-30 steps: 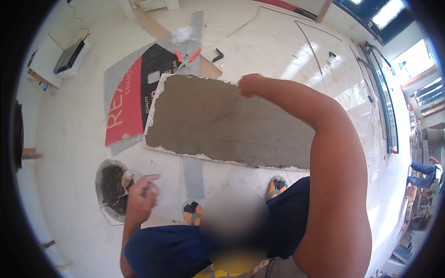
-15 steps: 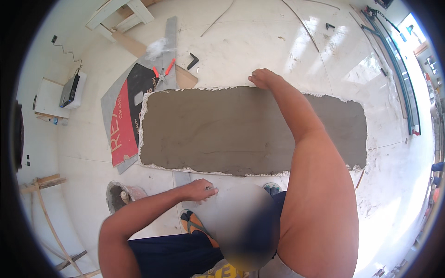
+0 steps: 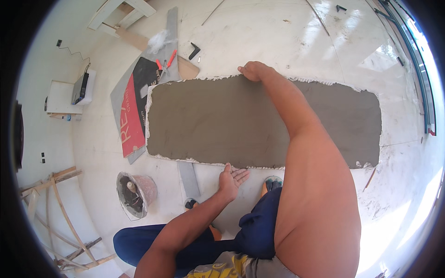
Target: The person spreads mortar on the back of a floor tile using a trowel, adds more mortar from a bucket, and then lifts the tile.
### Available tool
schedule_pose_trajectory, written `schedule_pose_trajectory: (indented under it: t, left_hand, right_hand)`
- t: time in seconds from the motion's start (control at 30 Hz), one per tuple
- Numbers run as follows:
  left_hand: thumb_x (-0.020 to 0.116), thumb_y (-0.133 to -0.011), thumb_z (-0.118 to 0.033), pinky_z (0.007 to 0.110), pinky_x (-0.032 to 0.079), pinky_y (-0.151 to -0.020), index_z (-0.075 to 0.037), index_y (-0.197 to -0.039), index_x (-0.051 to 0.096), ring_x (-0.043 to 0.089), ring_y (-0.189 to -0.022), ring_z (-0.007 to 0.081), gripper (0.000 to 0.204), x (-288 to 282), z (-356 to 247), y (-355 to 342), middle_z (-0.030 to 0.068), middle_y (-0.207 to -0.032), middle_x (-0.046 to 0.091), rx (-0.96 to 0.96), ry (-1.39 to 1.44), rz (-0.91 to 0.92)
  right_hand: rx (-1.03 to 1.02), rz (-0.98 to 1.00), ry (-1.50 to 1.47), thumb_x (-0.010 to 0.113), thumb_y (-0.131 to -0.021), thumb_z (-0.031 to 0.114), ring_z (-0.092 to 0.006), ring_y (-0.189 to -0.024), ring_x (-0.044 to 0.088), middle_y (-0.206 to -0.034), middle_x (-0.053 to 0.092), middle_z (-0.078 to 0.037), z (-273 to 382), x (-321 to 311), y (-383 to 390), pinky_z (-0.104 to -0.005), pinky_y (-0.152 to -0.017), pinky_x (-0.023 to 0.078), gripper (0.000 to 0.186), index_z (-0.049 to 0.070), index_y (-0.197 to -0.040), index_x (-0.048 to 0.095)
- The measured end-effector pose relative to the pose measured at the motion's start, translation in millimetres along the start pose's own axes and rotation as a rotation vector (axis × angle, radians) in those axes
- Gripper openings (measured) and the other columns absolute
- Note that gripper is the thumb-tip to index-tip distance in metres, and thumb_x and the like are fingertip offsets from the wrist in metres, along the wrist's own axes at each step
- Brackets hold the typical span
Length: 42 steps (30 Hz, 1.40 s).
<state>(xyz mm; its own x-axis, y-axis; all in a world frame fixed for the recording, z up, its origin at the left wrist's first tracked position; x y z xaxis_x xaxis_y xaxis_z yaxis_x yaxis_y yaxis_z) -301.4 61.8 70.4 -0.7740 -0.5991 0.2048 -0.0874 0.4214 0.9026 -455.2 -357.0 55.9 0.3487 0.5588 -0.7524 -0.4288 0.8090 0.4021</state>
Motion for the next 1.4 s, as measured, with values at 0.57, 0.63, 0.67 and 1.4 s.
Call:
schedule_pose_trajectory:
  t: [0.57, 0.63, 0.67, 1.4]
  left_hand:
    - [0.041, -0.11, -0.035, 0.042, 0.062, -0.078, 0.009, -0.119, 0.057, 0.072, -0.094, 0.0325, 0.047, -51.1, 7.7, 12.1, 0.022, -0.107, 0.068, 0.159, -0.198, -0.198]
    - [0.043, -0.11, -0.031, 0.042, 0.061, -0.078, 0.008, -0.119, 0.057, 0.071, -0.094, 0.0317, 0.043, -46.9, 5.0, 9.6, 0.0216, -0.106, 0.067, 0.22, -0.156, -0.216]
    - [0.043, -0.109, -0.03, 0.041, 0.061, -0.079, 0.008, -0.12, 0.056, 0.071, -0.095, 0.0319, 0.042, -44.1, 2.4, 7.0, 0.0222, -0.108, 0.067, 0.241, -0.137, -0.224]
    - [0.043, -0.108, -0.035, 0.053, 0.058, -0.086, 0.002, -0.134, 0.045, 0.064, -0.106, 0.034, 0.046, -51.4, -23.1, -12.5, 0.0224, -0.122, 0.058, 0.151, 0.03, -0.332]
  right_hand:
    - [0.046, -0.041, 0.123, 0.027, -0.105, 0.064, -0.0395, -0.126, 0.058, -0.125, 0.067, -0.025, 34.0, 9.5, 21.7, -0.0476, -0.11, 0.043, 0.079, 0.0, -0.115, 0.072]
    - [0.059, -0.055, 0.106, 0.03, -0.105, 0.063, -0.0392, -0.126, 0.058, -0.125, 0.067, -0.025, 26.8, 6.4, 22.6, -0.0481, -0.109, 0.043, 0.077, -0.001, -0.116, 0.072]
    - [0.072, -0.06, 0.09, 0.032, -0.105, 0.062, -0.0389, -0.127, 0.058, -0.127, 0.067, -0.025, 23.7, 5.1, 22.6, -0.0487, -0.109, 0.044, 0.076, -0.001, -0.117, 0.071]
    - [-0.123, -0.176, 0.072, 0.045, -0.105, 0.046, -0.0433, -0.108, 0.064, -0.108, 0.068, -0.029, 66.8, -40.6, 77.6, -0.0492, -0.096, 0.049, 0.058, -0.007, -0.1, 0.067]
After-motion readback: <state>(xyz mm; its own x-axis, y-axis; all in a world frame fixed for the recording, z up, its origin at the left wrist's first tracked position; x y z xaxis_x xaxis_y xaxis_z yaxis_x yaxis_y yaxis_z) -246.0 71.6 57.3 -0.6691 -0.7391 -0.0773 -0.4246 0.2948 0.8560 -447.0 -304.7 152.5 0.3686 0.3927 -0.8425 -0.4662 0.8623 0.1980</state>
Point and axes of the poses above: each hand's wrist, its own y-axis away from the middle knuckle, its own x-axis out of the palm, z = x × y, the point moved 2 cm from there along -y, towards the middle knuckle
